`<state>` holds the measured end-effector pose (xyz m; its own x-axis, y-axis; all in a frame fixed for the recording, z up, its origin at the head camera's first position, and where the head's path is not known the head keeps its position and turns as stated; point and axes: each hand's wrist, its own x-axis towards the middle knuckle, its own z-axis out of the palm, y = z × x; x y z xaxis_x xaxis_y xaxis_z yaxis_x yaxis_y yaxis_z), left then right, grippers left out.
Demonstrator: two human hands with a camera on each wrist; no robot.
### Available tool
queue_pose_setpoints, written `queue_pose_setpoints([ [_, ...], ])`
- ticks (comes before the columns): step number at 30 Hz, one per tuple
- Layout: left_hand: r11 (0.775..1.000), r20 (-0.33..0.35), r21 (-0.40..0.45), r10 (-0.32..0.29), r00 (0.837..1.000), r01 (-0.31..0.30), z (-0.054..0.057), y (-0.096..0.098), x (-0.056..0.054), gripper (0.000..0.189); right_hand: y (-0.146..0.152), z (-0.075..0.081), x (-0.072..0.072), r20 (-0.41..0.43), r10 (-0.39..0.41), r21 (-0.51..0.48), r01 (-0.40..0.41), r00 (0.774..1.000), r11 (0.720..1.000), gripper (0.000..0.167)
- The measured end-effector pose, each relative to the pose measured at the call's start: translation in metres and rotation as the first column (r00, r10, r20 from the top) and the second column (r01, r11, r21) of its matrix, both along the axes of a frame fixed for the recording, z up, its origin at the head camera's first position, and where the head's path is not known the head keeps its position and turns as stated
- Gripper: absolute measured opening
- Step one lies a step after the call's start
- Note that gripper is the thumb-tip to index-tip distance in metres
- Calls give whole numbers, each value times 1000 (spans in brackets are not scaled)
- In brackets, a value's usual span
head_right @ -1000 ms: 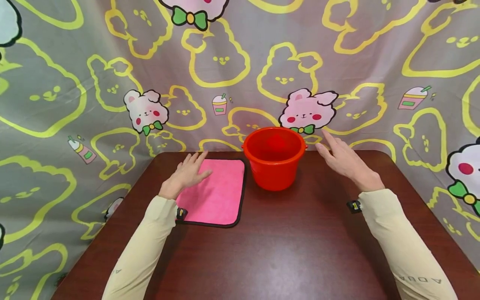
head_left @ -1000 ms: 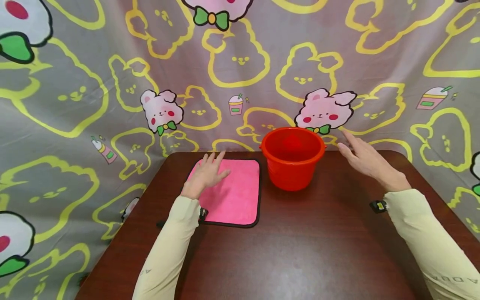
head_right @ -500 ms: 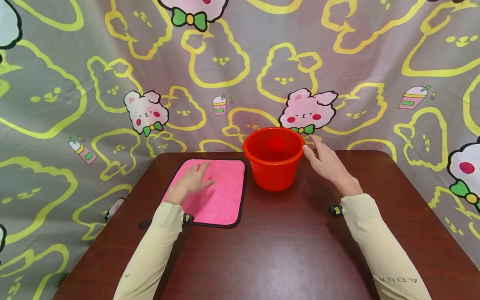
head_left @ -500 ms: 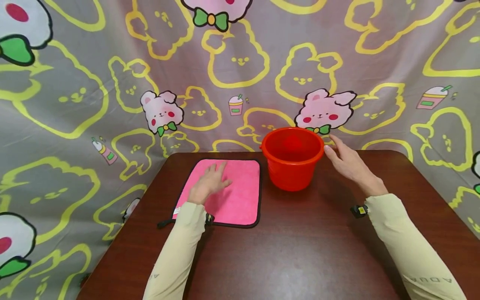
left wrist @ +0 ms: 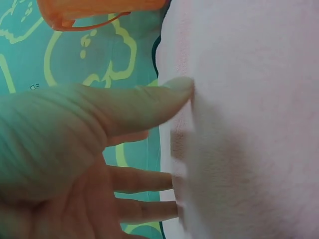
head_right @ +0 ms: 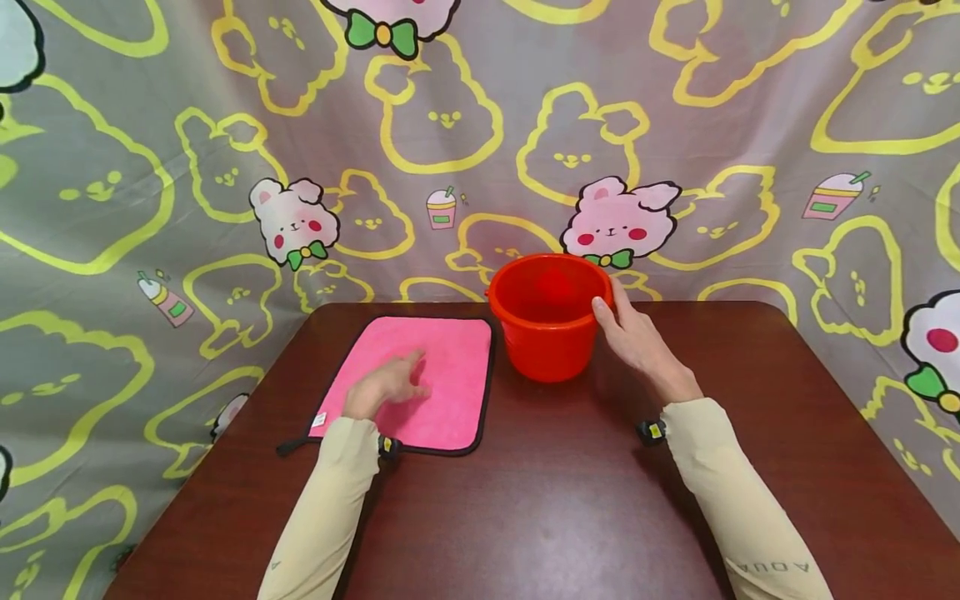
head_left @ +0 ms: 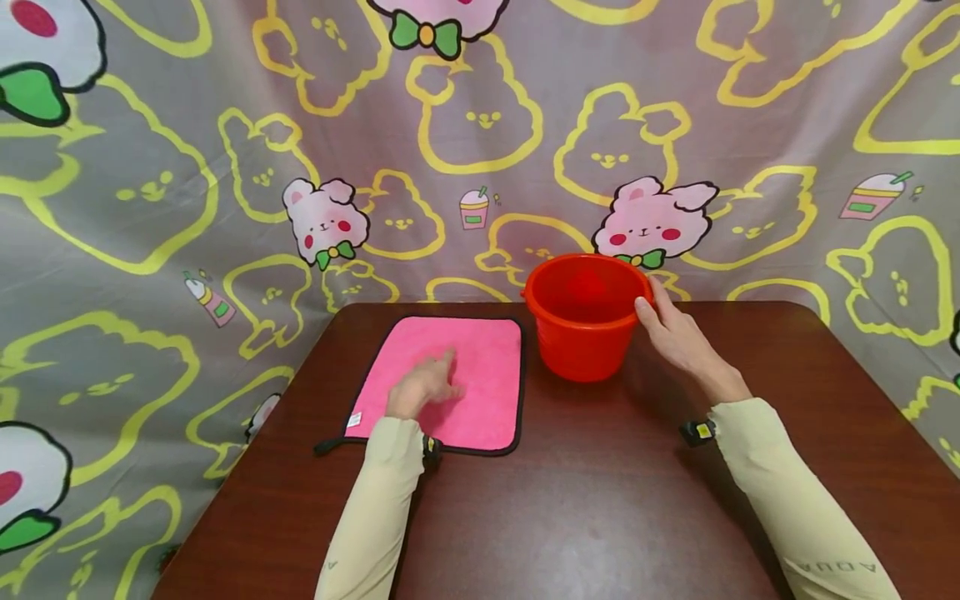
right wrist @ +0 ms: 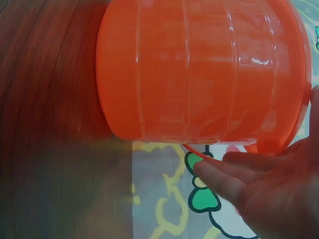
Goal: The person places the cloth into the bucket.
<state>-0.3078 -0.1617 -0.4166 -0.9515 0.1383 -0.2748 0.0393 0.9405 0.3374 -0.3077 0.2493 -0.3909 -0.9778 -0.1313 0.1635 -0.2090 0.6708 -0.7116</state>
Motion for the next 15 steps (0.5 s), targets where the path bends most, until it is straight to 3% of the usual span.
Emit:
queue_pose_setpoints([
  [10,991,-29,-126,-51,998,47,-1,4,5,74,0,-2,0,-1,-12,-36,12,1000,999,77],
  [15,989,-70,-137,-75,995,65,1,6,3,42,1,-1,2,-1,-9,-47,9,1000,999,76],
])
